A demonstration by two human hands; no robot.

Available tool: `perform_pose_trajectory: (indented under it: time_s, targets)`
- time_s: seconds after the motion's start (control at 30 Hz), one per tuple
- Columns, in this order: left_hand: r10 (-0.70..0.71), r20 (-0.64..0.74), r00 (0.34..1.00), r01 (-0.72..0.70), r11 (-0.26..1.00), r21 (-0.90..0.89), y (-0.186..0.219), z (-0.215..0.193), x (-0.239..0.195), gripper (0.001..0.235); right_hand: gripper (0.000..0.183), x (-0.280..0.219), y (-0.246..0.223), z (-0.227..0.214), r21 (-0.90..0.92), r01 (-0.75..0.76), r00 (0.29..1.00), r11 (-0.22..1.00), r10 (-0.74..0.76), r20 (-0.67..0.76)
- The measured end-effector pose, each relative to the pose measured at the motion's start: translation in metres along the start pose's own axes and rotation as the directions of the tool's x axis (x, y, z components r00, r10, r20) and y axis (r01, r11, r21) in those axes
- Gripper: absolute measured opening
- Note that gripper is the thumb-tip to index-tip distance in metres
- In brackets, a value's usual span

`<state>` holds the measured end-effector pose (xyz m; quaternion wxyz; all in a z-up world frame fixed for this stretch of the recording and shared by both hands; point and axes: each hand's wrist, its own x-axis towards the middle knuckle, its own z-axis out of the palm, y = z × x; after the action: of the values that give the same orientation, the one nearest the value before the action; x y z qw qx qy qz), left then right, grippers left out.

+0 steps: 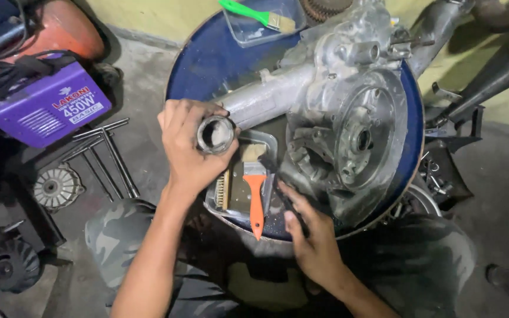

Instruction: The person scrubs a disassembled motorcycle engine casing and a cylindrical metal part using a brush and a cleaning solution. They dip the brush into a small container of liquid and scrub various surfaces of the engine components resting on a blue barrel.

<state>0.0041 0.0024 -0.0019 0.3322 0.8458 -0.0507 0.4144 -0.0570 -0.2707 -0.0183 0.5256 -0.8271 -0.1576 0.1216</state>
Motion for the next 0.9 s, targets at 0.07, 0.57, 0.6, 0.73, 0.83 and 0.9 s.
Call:
perform_pose_trajectory:
  time_s: [0.07, 0.57, 0.6, 0.73, 0.83, 0.9]
  targets:
    - [0.002, -0.008, 1.0, -0.002, 1.0, -0.002, 0.001, 0.001, -0.002, 0.025, 0.05, -0.006, 0.024, 0.008, 0.401, -0.189, 0.98, 0.896, 0.195, 0.026]
    - [-0.063, -0.002, 0.998, 0.063, 0.998, 0.032, 0.01, 0.0, -0.004, 0.026, 0.039, -0.024, 0.018, 0.039, 0.926, -0.362, 0.877, 0.11, 0.376, 0.298]
    - [-0.051, 0.002, 0.999, 0.051, 0.998, 0.028, 0.009, 0.0, -0.003, 0.026, 0.039, -0.024, 0.014, 0.042, 0.927, -0.347, 0.894, 0.145, 0.35, 0.28]
    - [-0.07, 0.007, 0.998, 0.07, 0.997, 0.035, 0.01, 0.0, -0.005, 0.025, 0.03, -0.012, 0.01, 0.045, 0.927, -0.357, 0.894, 0.116, 0.331, 0.303]
    - [-0.052, 0.01, 0.999, 0.052, 0.998, 0.036, 0.013, -0.001, -0.005, 0.025, 0.015, -0.018, 0.007, 0.062, 0.973, -0.229, 0.918, 0.031, 0.34, 0.205]
    - [-0.058, 0.01, 0.998, 0.058, 0.997, 0.048, 0.014, -0.001, -0.003, 0.025, 0.028, -0.024, -0.002, 0.075, 0.962, -0.271, 0.916, 0.025, 0.313, 0.249]
